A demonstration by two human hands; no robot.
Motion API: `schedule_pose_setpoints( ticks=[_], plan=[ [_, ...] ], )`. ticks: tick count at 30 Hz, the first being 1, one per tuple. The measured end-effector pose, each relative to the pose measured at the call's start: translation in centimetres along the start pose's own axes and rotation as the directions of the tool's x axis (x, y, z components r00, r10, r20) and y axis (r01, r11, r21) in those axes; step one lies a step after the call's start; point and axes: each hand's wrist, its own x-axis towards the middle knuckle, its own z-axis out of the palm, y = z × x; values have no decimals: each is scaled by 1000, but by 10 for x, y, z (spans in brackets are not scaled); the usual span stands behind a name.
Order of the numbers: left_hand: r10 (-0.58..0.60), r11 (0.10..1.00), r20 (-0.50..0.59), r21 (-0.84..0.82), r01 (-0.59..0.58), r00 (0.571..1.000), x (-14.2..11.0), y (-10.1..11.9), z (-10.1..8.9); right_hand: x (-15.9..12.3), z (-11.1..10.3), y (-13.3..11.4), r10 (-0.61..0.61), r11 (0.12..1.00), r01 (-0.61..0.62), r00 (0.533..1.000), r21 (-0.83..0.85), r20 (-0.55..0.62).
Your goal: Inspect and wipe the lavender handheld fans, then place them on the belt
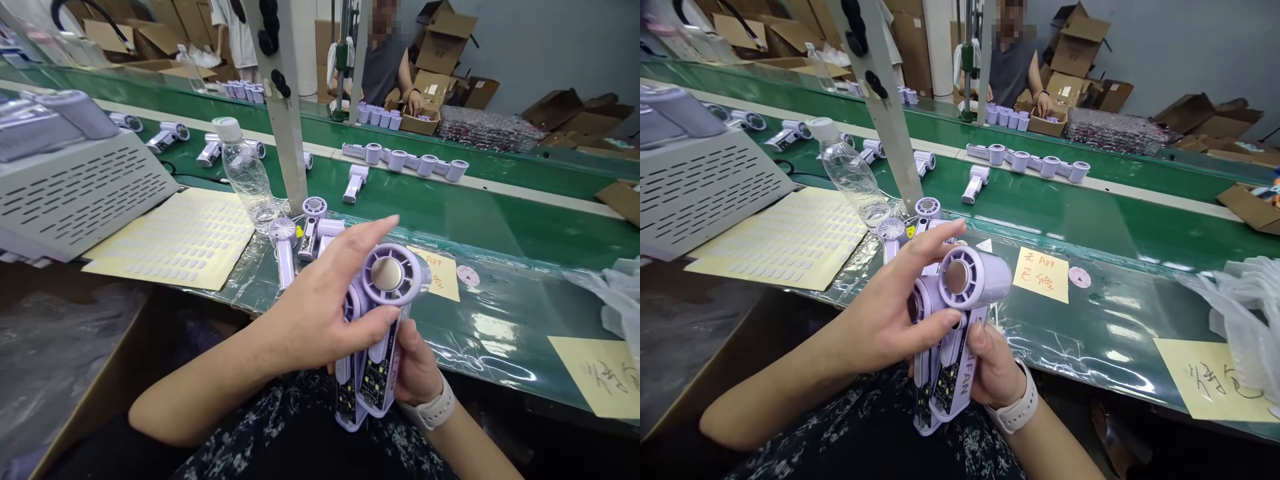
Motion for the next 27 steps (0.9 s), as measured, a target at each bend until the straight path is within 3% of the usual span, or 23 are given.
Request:
schedule_pose_setpoints(
  ticks=[3,5,14,20,23,27],
  plan=[
    [19,999,93,40,-23,996,12,10,-5,0,-1,1,-56,998,53,996,-44,-70],
    [19,999,97,28,-22,995,16,13,-7,-3,-4,3,-67,997,64,996,-47,-62],
    [-73,996,-22,-52,72,997,8,4,7,-5,-12,16,-77,995,72,995,-74,-61],
    [-99,995,-170,-11,99,980,14,-8,9,-2,-6,17,11,1000,-10,998,-11,62],
    [-83,996,-5,17,83,997,16,-7,-1,-3,-6,12,134,989,-142,981,51,138],
    [-63,998,212,1,64,975,17,3,-10,-2,-6,4,205,965,-236,950,111,236]
  ],
)
